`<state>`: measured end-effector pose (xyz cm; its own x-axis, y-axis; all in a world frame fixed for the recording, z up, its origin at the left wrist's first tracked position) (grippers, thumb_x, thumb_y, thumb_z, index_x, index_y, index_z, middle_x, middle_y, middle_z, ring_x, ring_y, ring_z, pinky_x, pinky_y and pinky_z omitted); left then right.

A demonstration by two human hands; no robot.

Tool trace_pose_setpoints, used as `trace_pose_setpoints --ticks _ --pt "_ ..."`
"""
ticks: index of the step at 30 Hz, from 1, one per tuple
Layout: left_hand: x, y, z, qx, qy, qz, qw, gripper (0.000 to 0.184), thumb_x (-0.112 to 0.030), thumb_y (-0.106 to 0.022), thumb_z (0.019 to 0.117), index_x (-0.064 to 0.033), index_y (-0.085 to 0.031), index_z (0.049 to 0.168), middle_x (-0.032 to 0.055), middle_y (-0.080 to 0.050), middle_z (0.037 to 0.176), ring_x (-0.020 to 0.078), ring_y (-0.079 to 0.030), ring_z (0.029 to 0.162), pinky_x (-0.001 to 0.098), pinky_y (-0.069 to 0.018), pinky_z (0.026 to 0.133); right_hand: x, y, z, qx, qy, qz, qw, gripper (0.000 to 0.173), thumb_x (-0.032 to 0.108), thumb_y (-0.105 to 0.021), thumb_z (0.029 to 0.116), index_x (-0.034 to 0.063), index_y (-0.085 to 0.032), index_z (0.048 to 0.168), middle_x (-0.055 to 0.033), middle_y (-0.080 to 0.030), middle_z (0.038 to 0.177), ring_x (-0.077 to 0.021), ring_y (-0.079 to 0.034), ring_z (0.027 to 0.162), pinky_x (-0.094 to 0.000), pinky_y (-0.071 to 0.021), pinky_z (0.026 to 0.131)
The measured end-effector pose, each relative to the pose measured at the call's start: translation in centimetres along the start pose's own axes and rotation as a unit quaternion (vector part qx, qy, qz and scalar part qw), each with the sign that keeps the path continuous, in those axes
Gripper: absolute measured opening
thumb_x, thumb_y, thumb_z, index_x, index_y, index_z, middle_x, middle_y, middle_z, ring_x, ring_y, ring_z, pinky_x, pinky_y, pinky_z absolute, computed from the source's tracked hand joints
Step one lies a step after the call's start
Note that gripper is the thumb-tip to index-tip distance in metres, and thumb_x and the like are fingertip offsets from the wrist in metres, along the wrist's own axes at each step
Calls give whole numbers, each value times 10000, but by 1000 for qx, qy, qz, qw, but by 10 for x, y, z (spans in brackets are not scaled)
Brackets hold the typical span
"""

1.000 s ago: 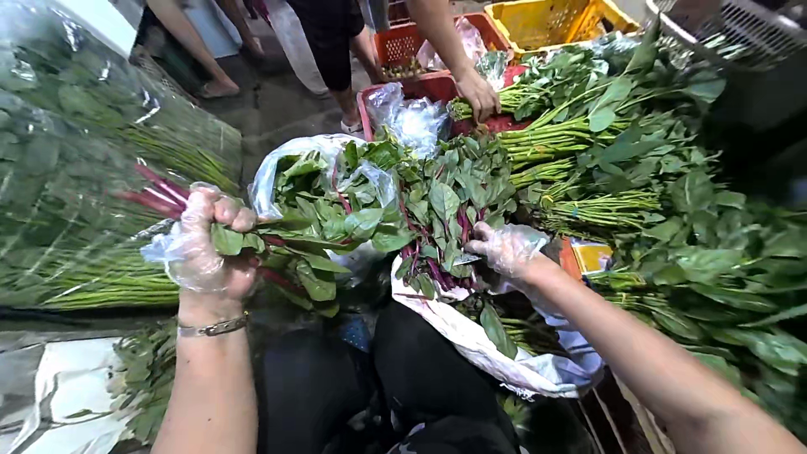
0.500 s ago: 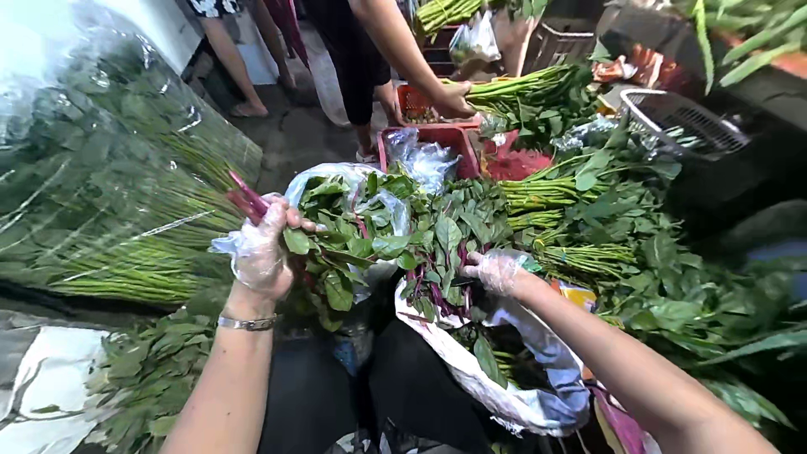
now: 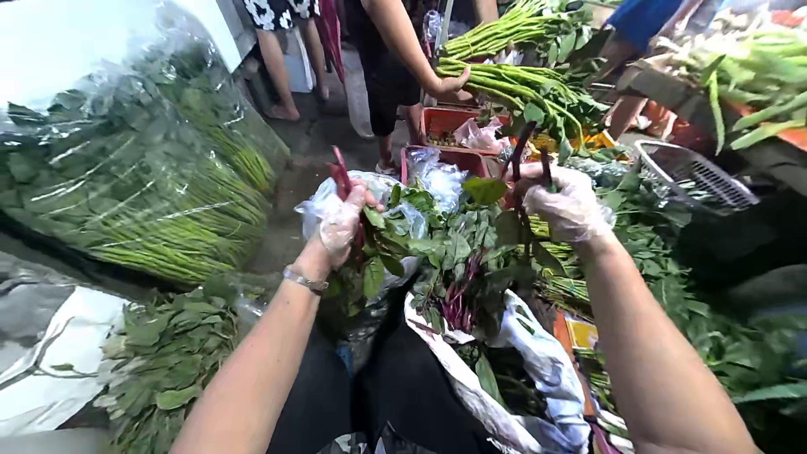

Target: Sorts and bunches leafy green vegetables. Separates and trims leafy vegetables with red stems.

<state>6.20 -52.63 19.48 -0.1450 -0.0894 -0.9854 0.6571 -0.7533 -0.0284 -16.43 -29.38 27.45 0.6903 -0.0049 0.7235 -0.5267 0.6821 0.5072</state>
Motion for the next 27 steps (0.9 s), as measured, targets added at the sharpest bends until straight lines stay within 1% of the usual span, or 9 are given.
trace_pose_setpoints --ticks 6,9,12,15,18,20,21,24,27 --pt "-18 -57 12 92 -45 37 994 316 -347 -416 1075 -147 -569 1265 -26 -706 989 67 -655 838 271 -543 720 33 -29 20 -2 -120 89 989 119 77 -577 1005 50 -636 1105 61 -602 771 19 -532 575 -160 -482 530" --pt "-26 -77 11 122 -60 51 989 327 -338 -411 1083 -131 -535 1303 -16 -692 978 59 -639 813 254 -527 692 31 -58 20 1 -134 72 988 19 85 -613 974 73 -628 974 73 -554 678 19 -484 521 -164 -443 497" --pt "-16 -85 12 118 -49 91 988 357 -382 -458 1066 -150 -541 1324 14 -667 1029 78 -606 825 285 -506 701 29 -78 22 13 -106 42 993 69 90 -680 920 40 -634 932 15 -581 736 -26 -539 614 -226 -486 588" --pt "-8 -82 12 103 -22 131 986 487 -456 -489 1039 -159 -492 1425 114 -648 1196 187 -637 995 417 -536 820 28 -89 25 -14 -85 32 996 139 138 -725 887 60 -610 888 10 -560 722 -45 -514 591 -245 -460 561" --pt "-8 -79 12 73 -33 136 987 426 -408 -545 1030 -139 -523 1360 87 -642 1117 144 -615 923 366 -518 793 29 -89 29 -43 -73 -36 996 215 188 -747 866 15 -642 938 -83 -620 804 -164 -588 707 -392 -506 662" --pt "-5 -83 11 92 -46 141 985 498 -324 -637 995 -78 -496 1405 113 -664 1145 152 -649 962 384 -547 860 35 -92 29 -49 -77 -60 994 254 208 -760 847 2 -653 952 -124 -643 840 -223 -614 767 -464 -508 709" --pt "-2 -84 12 101 -47 137 984 548 -276 -680 961 -63 -486 1427 116 -673 1167 153 -664 991 382 -556 893 37 -96 29 -46 -76 -50 995 245 206 -767 843 13 -657 945 -109 -646 843 -205 -618 774 -448 -513 721" --pt "9 -75 17 106 -21 93 990 413 -278 -714 928 -81 -588 1268 52 -677 977 106 -648 805 317 -564 734 41 -91 30 -58 -42 16 997 182 189 -748 898 30 -702 975 -30 -693 861 -73 -641 748 -303 -556 721" --pt "11 -70 18 130 -25 83 988 284 -311 -678 950 -124 -622 1156 -20 -649 908 41 -614 771 254 -541 715 45 -83 39 -48 6 62 997 282 127 -682 934 1 -654 1184 -61 -690 1042 -49 -645 856 -258 -560 781"
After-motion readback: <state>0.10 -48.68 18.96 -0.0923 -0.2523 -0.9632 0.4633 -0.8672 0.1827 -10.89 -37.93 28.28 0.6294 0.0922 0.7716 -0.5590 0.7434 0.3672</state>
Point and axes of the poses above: each hand's wrist, its own z-axis towards the middle knuckle, its own y-axis out of the back of the hand, x = y × z, the point moved 8 cm from there along z, towards the middle knuckle
